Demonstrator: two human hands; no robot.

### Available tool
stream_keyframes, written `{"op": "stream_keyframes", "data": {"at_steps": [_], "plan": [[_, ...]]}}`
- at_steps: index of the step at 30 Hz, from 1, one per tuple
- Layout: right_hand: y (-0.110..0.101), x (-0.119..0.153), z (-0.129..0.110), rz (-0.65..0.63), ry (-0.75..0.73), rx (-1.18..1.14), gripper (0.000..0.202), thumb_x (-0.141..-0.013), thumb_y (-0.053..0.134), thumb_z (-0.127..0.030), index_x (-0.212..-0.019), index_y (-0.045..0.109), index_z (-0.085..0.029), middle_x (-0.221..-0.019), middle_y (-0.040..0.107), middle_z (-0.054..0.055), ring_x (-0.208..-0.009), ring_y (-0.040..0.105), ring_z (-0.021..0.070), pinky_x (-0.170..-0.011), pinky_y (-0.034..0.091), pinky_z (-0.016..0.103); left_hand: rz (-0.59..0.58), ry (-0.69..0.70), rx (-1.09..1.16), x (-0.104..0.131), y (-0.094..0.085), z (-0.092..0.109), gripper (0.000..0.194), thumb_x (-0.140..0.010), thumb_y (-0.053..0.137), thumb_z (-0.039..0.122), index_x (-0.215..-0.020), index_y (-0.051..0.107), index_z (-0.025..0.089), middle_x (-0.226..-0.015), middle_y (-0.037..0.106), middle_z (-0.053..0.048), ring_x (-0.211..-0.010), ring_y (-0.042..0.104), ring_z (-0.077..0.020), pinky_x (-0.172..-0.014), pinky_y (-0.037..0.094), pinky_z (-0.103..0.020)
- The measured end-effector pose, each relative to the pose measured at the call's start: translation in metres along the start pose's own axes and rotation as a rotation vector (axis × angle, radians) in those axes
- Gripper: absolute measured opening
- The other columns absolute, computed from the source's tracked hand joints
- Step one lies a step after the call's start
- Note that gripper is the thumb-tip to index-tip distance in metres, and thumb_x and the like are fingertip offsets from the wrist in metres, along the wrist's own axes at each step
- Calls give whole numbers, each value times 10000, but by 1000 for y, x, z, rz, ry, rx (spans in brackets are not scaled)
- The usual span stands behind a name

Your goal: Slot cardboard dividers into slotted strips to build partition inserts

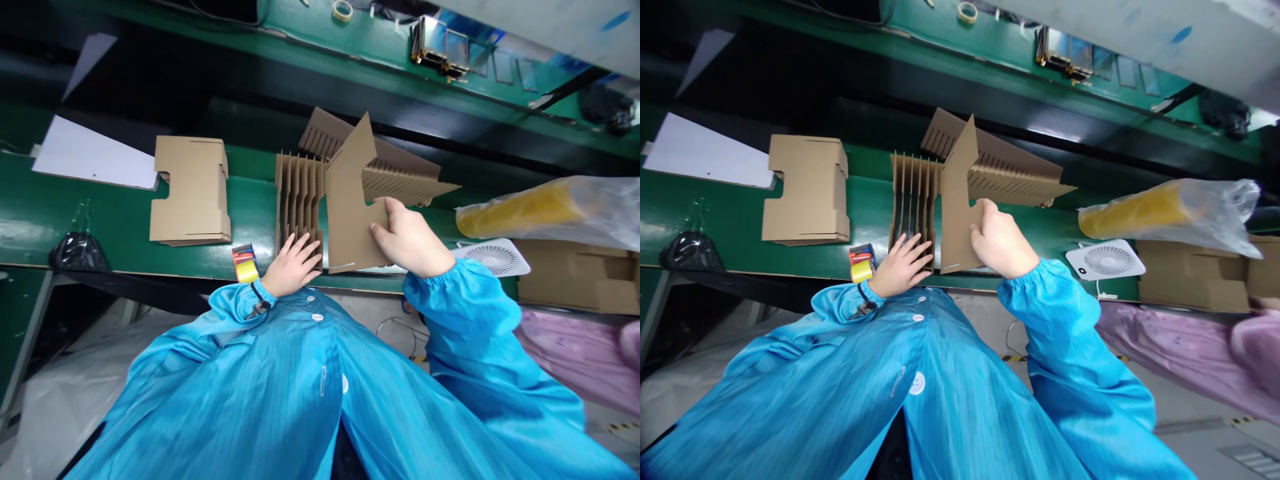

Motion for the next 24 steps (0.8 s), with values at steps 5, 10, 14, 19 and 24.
{"op": "stream_keyframes", "data": {"at_steps": [5, 10, 14, 19, 24], "plan": [[10, -9, -8, -49, -33, 0, 551, -757, 486, -232, -1275, 517, -47, -1046, 698, 184, -977, 654, 308, -849, 521, 422, -23, -2, 5, 0, 0, -1, 298, -911, 561, 329, -1100, 677, 130, -1306, 580, -152, -1305, 438, -365, -1075, 345, -613], [11, -8, -19, -102, -31, -31, 610, -780, 474, -228, -1350, 444, -11, -1167, 653, 209, -1086, 617, 328, -935, 486, 452, -40, 11, -9, 0, 1, -2, 248, -906, 566, 297, -1066, 695, 157, -1314, 570, -155, -1319, 422, -366, -1062, 345, -629], [13, -7, -25, -112, -33, -48, 614, -791, 469, -226, -1361, 431, -1, -1144, 661, 208, -1071, 622, 338, -946, 479, 466, -30, 21, 4, 1, 2, -2, 240, -914, 554, 300, -1027, 707, 154, -1321, 563, -162, -1318, 415, -386, -1059, 336, -640], [16, -5, -29, -109, -42, -34, 659, -775, 465, -206, -1387, 390, 27, -1069, 684, 218, -1015, 641, 352, -922, 487, 483, -52, 32, 1, 0, 0, -1, 246, -907, 565, 272, -1103, 673, 170, -1333, 552, -164, -1336, 388, -389, -1056, 328, -657], [19, -1, -29, -143, 2, 10, 665, -779, 438, -177, -1391, 361, 71, -1044, 684, 243, -992, 649, 358, -919, 485, 494, -131, 98, 11, -1, 1, 4, 310, -882, 574, 148, -1174, 634, 230, -1384, 511, -140, -1368, 333, -388, -1061, 265, -702]]}}
Point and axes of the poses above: each hand's wrist, its own x-axis away from the middle knuckle, its own y-axis out of the palm, z = x × y, the point moved 4 cm from there along -x, towards the middle knuckle
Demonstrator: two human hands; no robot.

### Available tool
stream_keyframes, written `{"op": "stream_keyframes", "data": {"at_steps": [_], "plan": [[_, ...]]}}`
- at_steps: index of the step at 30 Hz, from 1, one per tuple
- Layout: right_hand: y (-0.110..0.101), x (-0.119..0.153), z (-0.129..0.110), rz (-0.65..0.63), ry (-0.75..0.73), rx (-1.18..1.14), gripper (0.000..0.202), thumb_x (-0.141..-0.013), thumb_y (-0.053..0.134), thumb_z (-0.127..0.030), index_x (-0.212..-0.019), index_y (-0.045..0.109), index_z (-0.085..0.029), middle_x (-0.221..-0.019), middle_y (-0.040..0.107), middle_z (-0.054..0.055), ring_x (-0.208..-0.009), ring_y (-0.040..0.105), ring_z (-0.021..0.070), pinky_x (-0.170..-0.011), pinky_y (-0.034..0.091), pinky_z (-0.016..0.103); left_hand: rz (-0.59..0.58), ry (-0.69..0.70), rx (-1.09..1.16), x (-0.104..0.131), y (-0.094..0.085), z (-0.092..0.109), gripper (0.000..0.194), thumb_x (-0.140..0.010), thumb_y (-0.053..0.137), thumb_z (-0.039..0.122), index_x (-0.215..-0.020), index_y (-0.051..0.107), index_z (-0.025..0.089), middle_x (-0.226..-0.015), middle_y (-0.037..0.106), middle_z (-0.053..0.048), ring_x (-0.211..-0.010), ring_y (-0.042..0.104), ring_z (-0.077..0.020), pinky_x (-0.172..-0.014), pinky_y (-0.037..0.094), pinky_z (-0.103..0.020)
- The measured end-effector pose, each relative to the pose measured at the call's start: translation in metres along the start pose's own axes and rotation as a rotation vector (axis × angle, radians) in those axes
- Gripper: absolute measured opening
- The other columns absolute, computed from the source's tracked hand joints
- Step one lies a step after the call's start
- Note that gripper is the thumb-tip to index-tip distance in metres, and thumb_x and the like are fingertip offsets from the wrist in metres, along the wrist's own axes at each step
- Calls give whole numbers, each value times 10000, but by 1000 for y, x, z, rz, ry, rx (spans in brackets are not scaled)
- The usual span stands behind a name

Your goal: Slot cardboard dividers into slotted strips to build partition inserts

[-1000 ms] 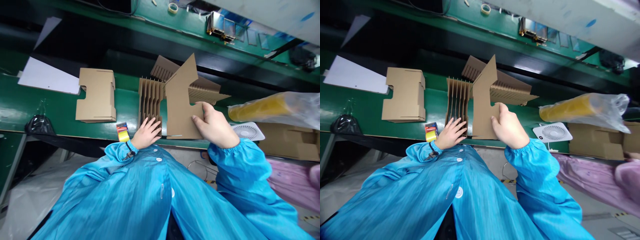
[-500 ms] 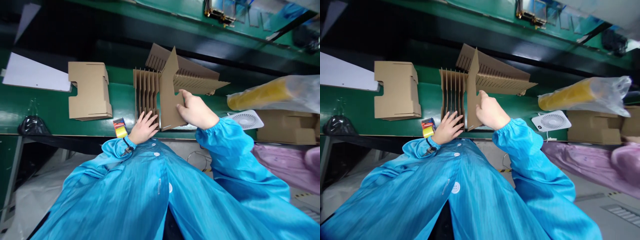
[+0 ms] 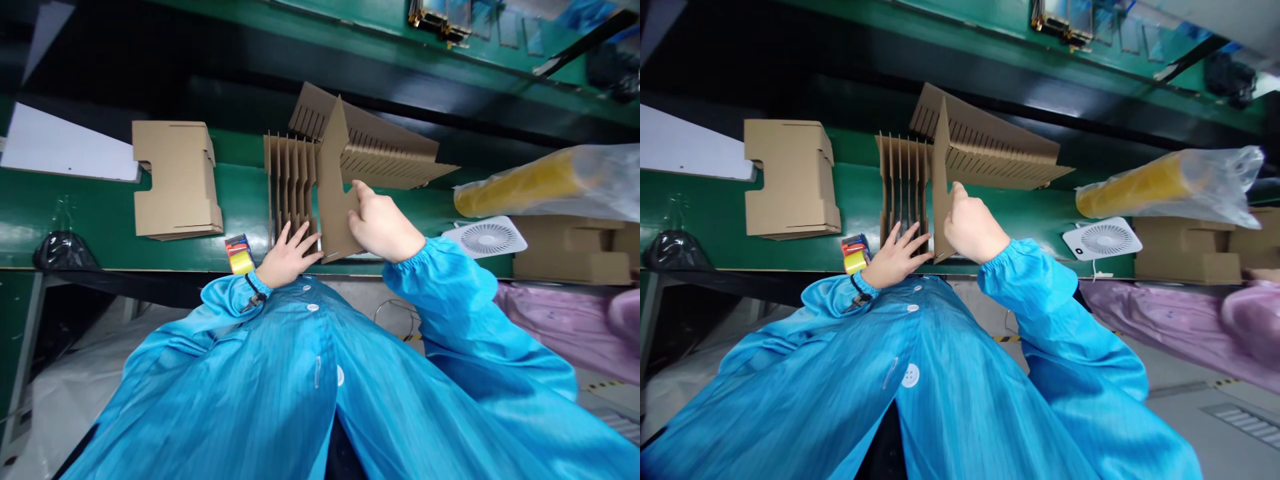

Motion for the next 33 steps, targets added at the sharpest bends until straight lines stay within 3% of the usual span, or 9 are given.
{"op": "stream_keyframes", "data": {"at_steps": [26, 33], "plan": [[-4, -6, 21, 20, 1, 0, 689, -760, 502, -231, -1386, 404, 40, -991, 693, 225, -974, 651, 376, -921, 486, 507, -12, 6, -28, -4, 0, -2, 248, -893, 574, 190, -1121, 663, 228, -1376, 518, -137, -1355, 367, -369, -1064, 283, -683], [-3, -7, 30, 74, -101, -23, 631, -784, 487, -310, -1340, 471, -11, -1074, 681, 212, -1015, 644, 372, -914, 504, 503, -7, 10, -54, -3, 1, -2, 264, -885, 578, 176, -1131, 658, 227, -1377, 516, -140, -1346, 377, -379, -1055, 299, -679]]}}
Point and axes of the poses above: each hand's wrist, its own x-axis away from the middle knuckle, its own y-axis out of the palm, z = x × y, the point moved 4 cm from there along -x, towards the middle knuckle
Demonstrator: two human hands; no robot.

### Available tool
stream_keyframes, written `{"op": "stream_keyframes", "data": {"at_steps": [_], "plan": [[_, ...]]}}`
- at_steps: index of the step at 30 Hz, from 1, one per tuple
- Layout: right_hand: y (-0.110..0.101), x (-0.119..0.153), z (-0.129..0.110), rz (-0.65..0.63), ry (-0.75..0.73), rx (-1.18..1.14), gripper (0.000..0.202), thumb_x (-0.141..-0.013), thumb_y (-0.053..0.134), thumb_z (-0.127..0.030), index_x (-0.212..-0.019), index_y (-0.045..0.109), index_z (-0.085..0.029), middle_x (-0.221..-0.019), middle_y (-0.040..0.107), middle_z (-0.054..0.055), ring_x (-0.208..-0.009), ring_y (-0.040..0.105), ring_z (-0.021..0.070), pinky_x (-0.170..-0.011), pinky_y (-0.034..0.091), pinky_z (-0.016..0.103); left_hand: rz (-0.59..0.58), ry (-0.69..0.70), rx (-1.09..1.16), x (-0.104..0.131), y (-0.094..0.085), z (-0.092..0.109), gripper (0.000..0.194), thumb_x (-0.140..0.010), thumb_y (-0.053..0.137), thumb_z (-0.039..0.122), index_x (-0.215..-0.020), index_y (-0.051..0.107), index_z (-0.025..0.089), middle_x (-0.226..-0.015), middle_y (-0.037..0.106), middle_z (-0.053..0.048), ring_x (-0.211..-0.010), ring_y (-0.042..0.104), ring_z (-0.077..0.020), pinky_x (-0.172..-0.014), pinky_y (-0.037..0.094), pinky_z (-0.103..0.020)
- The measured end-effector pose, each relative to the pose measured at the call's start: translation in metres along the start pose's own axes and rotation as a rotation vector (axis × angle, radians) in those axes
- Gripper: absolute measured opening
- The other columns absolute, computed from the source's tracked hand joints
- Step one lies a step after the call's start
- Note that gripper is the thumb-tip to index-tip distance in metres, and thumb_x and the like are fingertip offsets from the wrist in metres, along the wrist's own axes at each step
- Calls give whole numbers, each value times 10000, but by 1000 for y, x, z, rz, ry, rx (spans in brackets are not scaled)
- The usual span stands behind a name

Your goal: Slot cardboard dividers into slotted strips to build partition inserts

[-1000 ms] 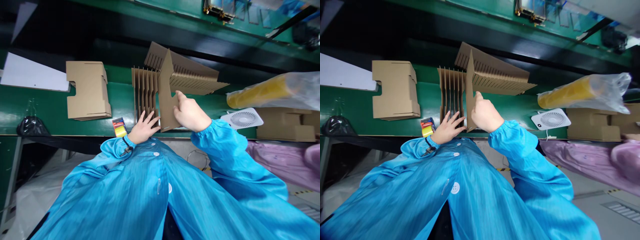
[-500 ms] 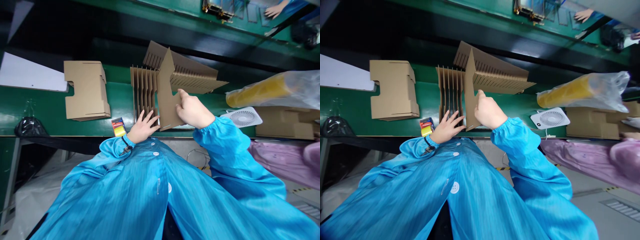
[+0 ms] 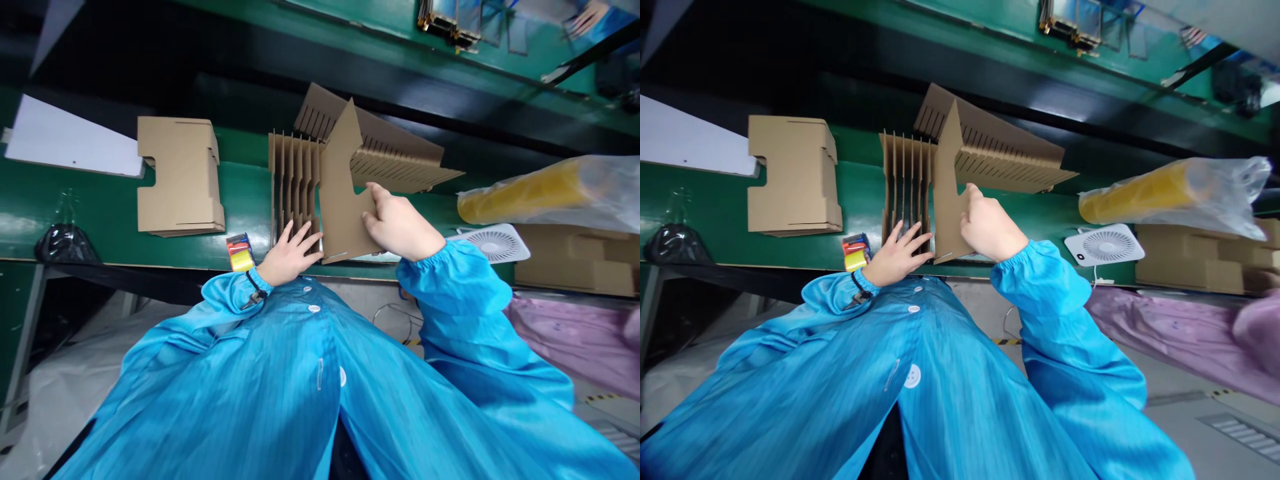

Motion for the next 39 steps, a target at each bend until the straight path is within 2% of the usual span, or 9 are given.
{"op": "stream_keyframes", "data": {"at_steps": [7, 9, 12, 15, 19, 24, 29, 34, 39], "plan": [[-1, 1, -1, -25, 8, 19, 619, -792, 470, -248, -1361, 443, -8, -1098, 684, 199, -1010, 652, 330, -892, 520, 449, -7, 3, -31, 0, 0, 0, 274, -880, 586, 177, -1139, 654, 236, -1381, 512, -132, -1351, 373, -367, -1065, 293, -673], [8, 3, -8, -55, 26, 27, 636, -801, 441, -211, -1389, 387, 25, -1067, 692, 207, -981, 662, 315, -877, 519, 438, 1, 4, -30, 0, 0, 0, 267, -883, 585, 185, -1136, 657, 233, -1374, 519, -130, -1345, 382, -370, -1063, 300, -672], [32, 8, -19, -134, 91, 65, 675, -825, 387, -156, -1441, 242, 77, -988, 703, 225, -897, 681, 301, -817, 522, 421, 0, 2, -14, 0, 0, 0, 262, -888, 582, 193, -1137, 657, 225, -1373, 520, -134, -1338, 385, -383, -1060, 301, -676], [57, 12, -27, -197, 153, 133, 703, -863, 358, -162, -1480, 107, 62, -959, 709, 223, -829, 687, 298, -745, 524, 407, -12, -8, 1, 0, 0, -1, 271, -888, 581, 193, -1147, 653, 226, -1383, 510, -137, -1344, 375, -385, -1066, 287, -681], [72, 15, -29, -175, 190, 227, 663, -921, 319, -233, -1504, 99, -7, -983, 711, 205, -849, 687, 296, -744, 515, 401, -13, -11, 2, -1, -1, -1, 266, -892, 572, 191, -1142, 656, 225, -1386, 506, -141, -1349, 369, -383, -1066, 291, -682], [81, 19, -25, -200, 208, 256, 637, -951, 266, -260, -1513, 74, -32, -986, 715, 190, -832, 689, 276, -742, 512, 388, -26, -12, 9, -2, -2, -1, 260, -895, 565, 198, -1137, 658, 214, -1383, 508, -146, -1357, 357, -380, -1071, 281, -682], [79, 20, -20, -190, 210, 200, 656, -948, 294, -286, -1514, 77, -35, -961, 718, 188, -834, 686, 291, -741, 514, 401, -14, -7, -12, -2, -2, -1, 269, -901, 561, 207, -1153, 652, 225, -1379, 512, -141, -1349, 372, -375, -1064, 298, -675], [61, -9, -20, -38, 185, 117, 738, -929, 345, -282, -1513, -28, -27, -972, 713, 177, -829, 671, 283, -755, 510, 406, -19, -10, -23, -1, -1, -1, 275, -899, 569, 217, -1160, 651, 250, -1380, 511, -128, -1355, 371, -359, -1065, 300, -668], [63, -45, -23, -35, 143, 182, 627, -931, 297, -192, -1518, 128, -52, -1083, 677, 202, -959, 649, 297, -807, 493, 412, -12, -12, -16, -2, -2, -1, 260, -904, 562, 224, -1142, 665, 241, -1364, 525, -140, -1337, 388, -381, -1050, 309, -676]]}}
Point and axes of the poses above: each hand's wrist, its own x-axis away from the middle knuckle, its own y-axis out of the palm, z = x × y, the point moved 4 cm from there along -x, towards the middle knuckle
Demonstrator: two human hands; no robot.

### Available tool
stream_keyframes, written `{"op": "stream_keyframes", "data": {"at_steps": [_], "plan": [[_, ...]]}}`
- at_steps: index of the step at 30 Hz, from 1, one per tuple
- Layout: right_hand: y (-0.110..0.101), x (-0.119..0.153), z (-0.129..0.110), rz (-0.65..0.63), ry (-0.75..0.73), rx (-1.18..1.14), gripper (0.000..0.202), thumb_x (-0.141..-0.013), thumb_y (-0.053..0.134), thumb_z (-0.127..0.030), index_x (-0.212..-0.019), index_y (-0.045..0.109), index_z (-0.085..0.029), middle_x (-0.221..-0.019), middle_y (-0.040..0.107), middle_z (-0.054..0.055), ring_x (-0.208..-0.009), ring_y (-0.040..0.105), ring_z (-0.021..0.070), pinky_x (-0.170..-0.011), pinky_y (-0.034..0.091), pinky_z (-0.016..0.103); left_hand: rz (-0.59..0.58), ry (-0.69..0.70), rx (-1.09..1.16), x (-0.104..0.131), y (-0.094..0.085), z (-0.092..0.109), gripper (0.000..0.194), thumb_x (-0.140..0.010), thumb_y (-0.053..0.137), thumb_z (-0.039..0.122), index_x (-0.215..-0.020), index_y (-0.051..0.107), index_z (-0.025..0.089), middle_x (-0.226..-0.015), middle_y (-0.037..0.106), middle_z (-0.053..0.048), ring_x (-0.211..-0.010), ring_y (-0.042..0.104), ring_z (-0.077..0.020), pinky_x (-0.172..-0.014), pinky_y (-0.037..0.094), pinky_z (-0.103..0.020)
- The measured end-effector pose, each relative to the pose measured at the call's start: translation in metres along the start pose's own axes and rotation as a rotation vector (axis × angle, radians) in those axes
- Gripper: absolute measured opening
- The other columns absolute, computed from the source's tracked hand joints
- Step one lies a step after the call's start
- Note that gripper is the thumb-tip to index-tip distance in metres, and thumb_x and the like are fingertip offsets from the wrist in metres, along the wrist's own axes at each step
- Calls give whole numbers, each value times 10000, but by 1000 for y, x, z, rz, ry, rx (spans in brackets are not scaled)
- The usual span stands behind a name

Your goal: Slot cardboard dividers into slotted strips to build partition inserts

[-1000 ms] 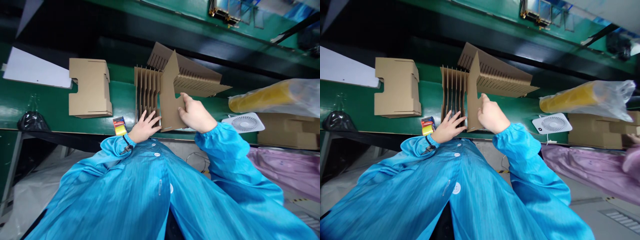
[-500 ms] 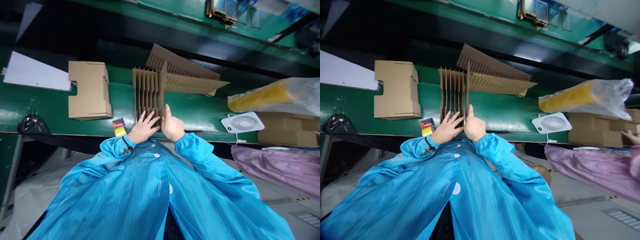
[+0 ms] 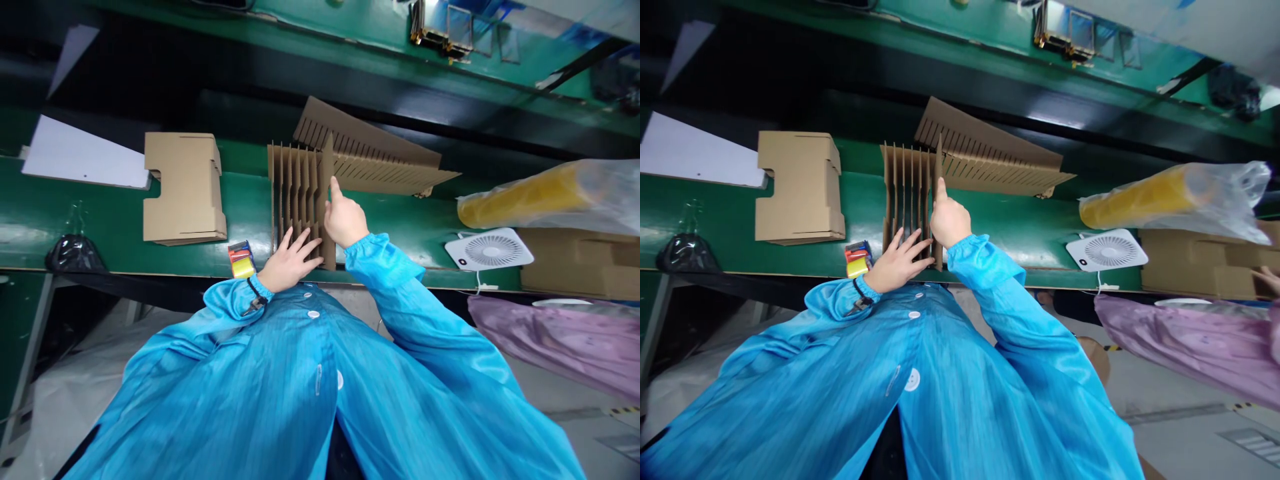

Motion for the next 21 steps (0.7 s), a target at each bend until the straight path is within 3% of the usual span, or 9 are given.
{"op": "stream_keyframes", "data": {"at_steps": [7, 11, 15, 19, 21], "plan": [[31, -19, 10, -154, -26, -2, 667, -898, 374, -163, -1526, 151, -119, -1122, 678, 174, -1008, 644, 284, -827, 493, 387, -4, -6, -6, 0, 1, 1, 248, -909, 552, 226, -1126, 672, 237, -1373, 520, -137, -1339, 389, -375, -1060, 304, -667], [31, -20, 19, -155, -32, -80, 668, -898, 400, -156, -1526, 172, -155, -1115, 684, 149, -981, 650, 258, -844, 486, 375, -12, -14, -15, 0, 3, 1, 256, -908, 554, 235, -1138, 664, 252, -1382, 514, -123, -1349, 380, -359, -1070, 296, -660], [27, -8, 34, -161, -80, -357, 748, -849, 532, -172, -1514, 194, -115, -902, 714, 72, -853, 651, 192, -816, 491, 310, -21, -12, -21, 1, 2, 0, 262, -903, 564, 243, -1147, 659, 259, -1386, 512, -117, -1356, 373, -350, -1075, 293, -656], [48, 9, 47, -418, -102, -632, 875, -761, 669, -187, -1504, 212, -120, -713, 649, -29, -621, 582, 116, -668, 491, 244, -29, -13, -11, 2, 2, -2, 262, -908, 556, 238, -1149, 655, 254, -1390, 509, -115, -1363, 365, -340, -1083, 290, -648], [57, 12, 50, -477, -74, -734, 924, -750, 686, -196, -1511, 169, -115, -659, 604, -63, -577, 550, 101, -624, 475, 226, -27, -11, -1, 2, 2, -1, 262, -911, 548, 226, -1149, 655, 245, -1389, 509, -120, -1360, 367, -346, -1081, 288, -652]]}}
Point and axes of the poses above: each hand's wrist, its own x-axis away from the middle knuckle, its own y-axis out of the palm, z = x × y, the point moved 4 cm from there along -x, towards the middle knuckle
